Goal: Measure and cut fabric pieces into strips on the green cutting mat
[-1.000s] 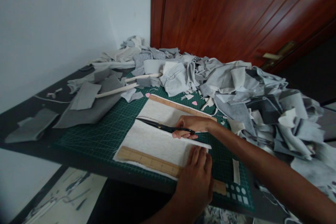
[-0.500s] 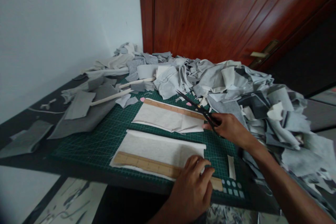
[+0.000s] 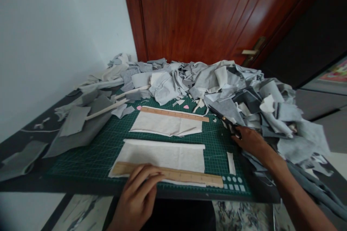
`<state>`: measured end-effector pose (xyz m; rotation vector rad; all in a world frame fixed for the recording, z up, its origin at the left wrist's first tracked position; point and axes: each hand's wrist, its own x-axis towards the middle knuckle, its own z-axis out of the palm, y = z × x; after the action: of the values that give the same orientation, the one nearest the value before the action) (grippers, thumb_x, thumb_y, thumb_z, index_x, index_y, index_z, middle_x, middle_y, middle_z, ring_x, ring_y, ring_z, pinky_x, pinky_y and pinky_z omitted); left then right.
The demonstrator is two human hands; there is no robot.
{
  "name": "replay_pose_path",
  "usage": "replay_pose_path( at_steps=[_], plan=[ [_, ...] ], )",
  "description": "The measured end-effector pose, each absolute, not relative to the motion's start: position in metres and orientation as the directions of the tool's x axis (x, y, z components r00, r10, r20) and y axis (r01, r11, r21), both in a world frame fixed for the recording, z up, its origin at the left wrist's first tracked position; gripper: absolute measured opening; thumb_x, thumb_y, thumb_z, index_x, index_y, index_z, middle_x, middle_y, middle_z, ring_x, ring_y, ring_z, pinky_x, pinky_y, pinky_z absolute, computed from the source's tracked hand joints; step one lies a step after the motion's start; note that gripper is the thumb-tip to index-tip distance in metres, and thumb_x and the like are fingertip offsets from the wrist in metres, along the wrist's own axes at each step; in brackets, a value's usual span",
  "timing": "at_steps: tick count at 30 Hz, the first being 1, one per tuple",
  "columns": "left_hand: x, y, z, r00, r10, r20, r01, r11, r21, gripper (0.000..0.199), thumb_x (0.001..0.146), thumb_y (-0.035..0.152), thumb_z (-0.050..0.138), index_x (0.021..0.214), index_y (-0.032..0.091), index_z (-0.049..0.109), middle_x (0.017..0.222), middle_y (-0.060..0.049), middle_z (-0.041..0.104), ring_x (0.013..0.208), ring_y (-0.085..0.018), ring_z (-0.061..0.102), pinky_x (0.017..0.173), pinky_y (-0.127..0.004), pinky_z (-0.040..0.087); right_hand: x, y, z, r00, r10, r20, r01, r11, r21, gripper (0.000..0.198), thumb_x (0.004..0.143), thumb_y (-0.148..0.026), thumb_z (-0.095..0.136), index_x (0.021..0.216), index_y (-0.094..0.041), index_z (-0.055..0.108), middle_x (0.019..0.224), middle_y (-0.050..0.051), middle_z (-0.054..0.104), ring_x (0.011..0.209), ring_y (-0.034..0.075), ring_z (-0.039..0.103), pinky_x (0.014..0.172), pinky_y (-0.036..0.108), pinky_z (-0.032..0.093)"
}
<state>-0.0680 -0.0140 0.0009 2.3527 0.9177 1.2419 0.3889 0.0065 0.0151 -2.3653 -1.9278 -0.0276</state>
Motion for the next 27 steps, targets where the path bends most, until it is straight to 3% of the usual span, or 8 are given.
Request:
replay_pose_path(
  at_steps=[3,6,12,19,24,27],
  plan=[
    [-0.084,-0.005,-0.003,0.364,0.702,0.612,0.508,-0.701,0.502,0.035,0.098,0.004,0.047,0.112,0.024,0.072,0.11,-0.003,0.073,0.106,-0.019,0.066,0.097,-0.034,0.057,0.36,0.014,0.039,0.164,0.978,0.126,0.986,-0.161,-0.032,0.019,0.088,-0.027,0.059,0.094,-0.017,0.075,0.097,0.018,0.077,0.096,0.035,0.073,0.091,0.046,0.054],
    [-0.088,-0.001,-0.01,0.376,0.701,0.607,0.559,-0.694,0.455,0.037,0.098,0.005,0.047,0.116,0.025,0.072,0.112,-0.003,0.073,0.108,-0.021,0.067,0.097,-0.036,0.057,0.309,0.031,0.062,0.0,0.972,0.236,0.992,0.03,-0.124,0.028,0.1,-0.029,0.05,0.107,-0.018,0.074,0.108,0.017,0.075,0.105,0.032,0.07,0.098,0.044,0.051],
    [-0.084,-0.002,-0.01,0.426,0.7,0.573,0.62,-0.688,0.378,0.034,0.099,0.01,0.046,0.116,0.024,0.072,0.11,-0.002,0.075,0.104,-0.022,0.067,0.095,-0.037,0.054,0.235,0.099,0.048,-0.33,0.926,0.183,0.901,0.367,-0.231,0.028,0.104,-0.022,0.049,0.116,-0.018,0.073,0.118,0.016,0.069,0.114,0.029,0.066,0.104,0.044,0.051],
    [-0.082,-0.005,-0.011,0.398,0.742,0.54,0.59,-0.657,0.469,0.031,0.096,0.007,0.047,0.107,0.024,0.071,0.107,-0.001,0.073,0.102,-0.022,0.065,0.094,-0.037,0.05,0.232,0.139,0.017,-0.338,0.916,0.217,0.919,0.371,-0.135,0.031,0.105,-0.028,0.053,0.125,-0.011,0.07,0.133,0.021,0.065,0.129,0.031,0.061,0.114,0.045,0.047],
    [-0.081,-0.005,-0.01,0.4,0.754,0.521,0.588,-0.647,0.485,0.03,0.095,0.006,0.048,0.104,0.024,0.071,0.105,-0.001,0.073,0.102,-0.022,0.064,0.094,-0.037,0.049,0.219,0.138,0.034,-0.321,0.942,0.092,0.947,0.317,0.058,0.03,0.104,-0.023,0.049,0.12,-0.009,0.07,0.13,0.022,0.067,0.121,0.031,0.065,0.105,0.042,0.05],
    [-0.081,-0.005,-0.011,0.398,0.747,0.533,0.591,-0.653,0.474,0.031,0.096,0.006,0.048,0.107,0.024,0.071,0.106,-0.001,0.073,0.102,-0.022,0.064,0.095,-0.037,0.049,0.217,0.142,0.041,-0.299,0.953,0.045,0.95,0.294,0.103,0.03,0.103,-0.018,0.048,0.121,-0.01,0.071,0.126,0.02,0.07,0.114,0.029,0.068,0.095,0.035,0.052]
  ],
)
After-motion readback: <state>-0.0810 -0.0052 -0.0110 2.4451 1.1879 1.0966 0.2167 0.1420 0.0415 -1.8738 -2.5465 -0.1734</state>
